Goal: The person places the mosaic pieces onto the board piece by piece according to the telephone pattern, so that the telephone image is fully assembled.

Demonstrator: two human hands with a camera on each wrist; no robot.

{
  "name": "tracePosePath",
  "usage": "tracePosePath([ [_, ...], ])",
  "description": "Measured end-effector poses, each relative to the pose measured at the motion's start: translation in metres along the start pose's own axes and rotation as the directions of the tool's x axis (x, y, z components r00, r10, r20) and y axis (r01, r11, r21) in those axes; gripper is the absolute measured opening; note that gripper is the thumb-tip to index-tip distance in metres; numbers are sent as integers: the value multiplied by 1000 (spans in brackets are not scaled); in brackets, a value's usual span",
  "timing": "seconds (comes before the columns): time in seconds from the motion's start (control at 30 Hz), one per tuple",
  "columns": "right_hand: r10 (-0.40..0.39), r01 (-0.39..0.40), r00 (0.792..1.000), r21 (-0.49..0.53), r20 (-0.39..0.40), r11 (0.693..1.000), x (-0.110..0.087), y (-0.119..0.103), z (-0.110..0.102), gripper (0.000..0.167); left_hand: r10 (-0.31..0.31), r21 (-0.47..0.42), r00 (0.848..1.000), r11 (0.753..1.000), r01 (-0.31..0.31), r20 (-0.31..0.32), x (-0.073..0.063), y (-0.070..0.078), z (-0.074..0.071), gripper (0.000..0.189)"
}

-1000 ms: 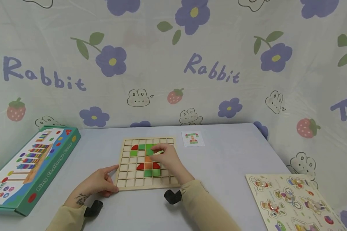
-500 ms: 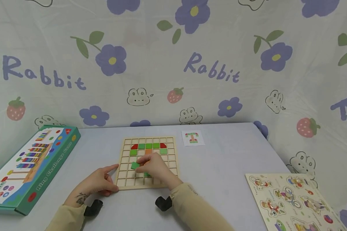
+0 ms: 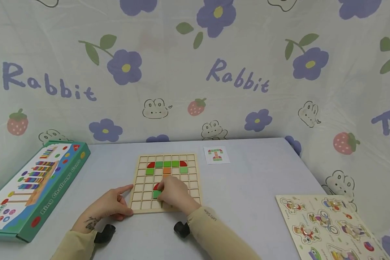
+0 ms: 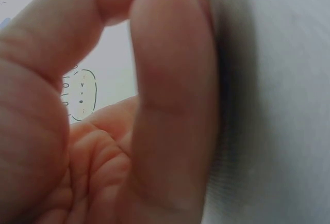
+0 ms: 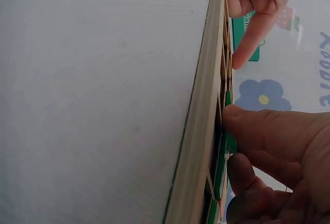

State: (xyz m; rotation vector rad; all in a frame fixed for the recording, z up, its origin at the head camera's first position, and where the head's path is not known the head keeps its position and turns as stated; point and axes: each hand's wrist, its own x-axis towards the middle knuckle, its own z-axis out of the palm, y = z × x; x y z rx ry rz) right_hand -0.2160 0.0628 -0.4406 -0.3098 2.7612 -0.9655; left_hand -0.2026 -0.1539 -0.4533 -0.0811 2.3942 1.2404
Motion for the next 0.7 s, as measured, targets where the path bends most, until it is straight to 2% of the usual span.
tracePosePath([
  [0.3, 10, -10, 1000, -5, -7, 1000, 0, -3, 3, 28, -6, -10, 1000, 1000, 6, -4, -2, 0, -1, 92],
  [0.57, 0, 1, 1000, 67, -7, 998, 0, 0, 1, 31, -10, -2, 1000, 1000, 10, -1, -3, 0, 0, 92],
  [0.7, -9, 14, 999, 105, -48, 994, 2, 6, -4, 34, -8, 1, 1000, 1000, 8, -7, -1, -1, 1, 92],
])
